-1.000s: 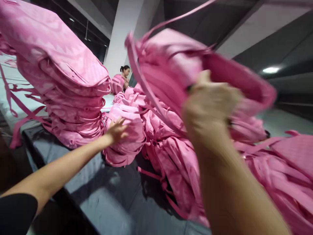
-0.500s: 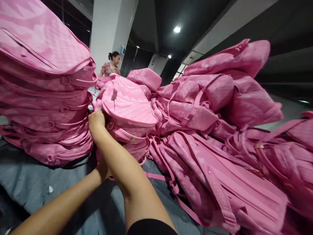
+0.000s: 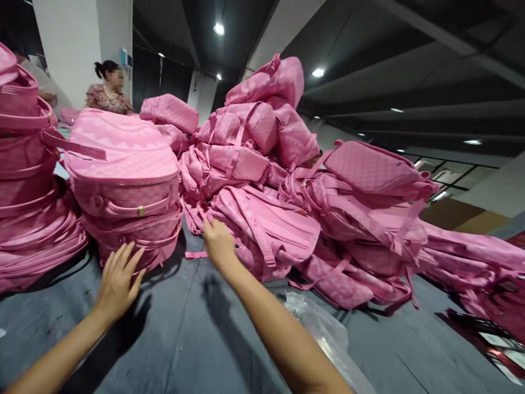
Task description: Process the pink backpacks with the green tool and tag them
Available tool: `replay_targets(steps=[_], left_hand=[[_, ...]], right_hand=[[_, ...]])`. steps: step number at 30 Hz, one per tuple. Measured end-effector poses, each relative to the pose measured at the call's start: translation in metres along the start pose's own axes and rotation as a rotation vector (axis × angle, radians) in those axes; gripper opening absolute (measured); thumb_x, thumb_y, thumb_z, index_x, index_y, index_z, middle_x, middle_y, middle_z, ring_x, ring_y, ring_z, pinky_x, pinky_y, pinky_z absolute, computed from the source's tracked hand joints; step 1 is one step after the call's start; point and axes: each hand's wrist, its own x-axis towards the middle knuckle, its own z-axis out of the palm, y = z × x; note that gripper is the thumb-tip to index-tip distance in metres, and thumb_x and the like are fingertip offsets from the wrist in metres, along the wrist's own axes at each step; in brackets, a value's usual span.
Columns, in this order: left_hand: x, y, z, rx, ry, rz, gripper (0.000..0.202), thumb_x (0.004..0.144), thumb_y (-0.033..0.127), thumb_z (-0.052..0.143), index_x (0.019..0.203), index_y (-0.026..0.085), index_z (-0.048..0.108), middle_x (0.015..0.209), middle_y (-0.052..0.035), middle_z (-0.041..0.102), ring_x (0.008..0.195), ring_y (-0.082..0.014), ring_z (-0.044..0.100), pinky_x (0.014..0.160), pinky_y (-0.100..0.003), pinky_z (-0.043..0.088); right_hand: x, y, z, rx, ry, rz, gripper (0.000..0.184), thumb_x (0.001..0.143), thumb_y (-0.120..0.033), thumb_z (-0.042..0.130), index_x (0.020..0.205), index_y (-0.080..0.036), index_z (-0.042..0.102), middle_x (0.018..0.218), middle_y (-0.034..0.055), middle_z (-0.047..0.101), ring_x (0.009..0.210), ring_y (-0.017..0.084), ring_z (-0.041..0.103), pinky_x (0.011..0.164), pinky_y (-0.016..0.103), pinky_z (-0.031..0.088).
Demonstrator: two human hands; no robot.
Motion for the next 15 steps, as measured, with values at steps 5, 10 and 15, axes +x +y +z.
replay_targets(steps=[5,10,15], left_hand=[[-0.054,0.031,0.014,-0.063,-0.099,0.137,0.040,0.091,0.023,0.051,0.131,0.024,0.053,0.143,-0.0117,0.050,0.129,-0.0269,0.051,0.102,-0.046,0.050],[-0.095,0.035,0.015,-0.140,-0.142,0.128,0.029,0.088,0.030,0.056,0.115,0.026,0.067,0.130,-0.0074,0.063,0.112,-0.0229,0.065,0.090,-0.033,0.059],[-0.094,0.036,0.011,-0.442,-0.333,-0.302,0.027,0.084,0.047,0.058,0.106,0.037,0.070,0.118,0.0013,0.070,0.108,-0.0263,0.067,0.097,-0.043,0.055]], right_hand=[[-0.002,0.116,0.053,-0.115,-0.079,0.300,0.055,0.093,-0.007,0.028,0.146,-0.013,0.036,0.144,0.0251,0.039,0.123,0.034,0.046,0.078,0.039,0.052],[0.010,0.150,0.052,-0.112,-0.179,0.356,0.056,0.090,-0.004,0.032,0.146,-0.005,0.034,0.104,0.0247,0.067,0.099,0.031,0.064,0.079,0.040,0.049],[-0.035,0.180,0.001,-0.151,-0.179,0.254,0.057,0.091,-0.010,0.039,0.148,-0.014,0.035,0.096,0.0167,0.071,0.090,0.027,0.068,0.071,0.031,0.045]])
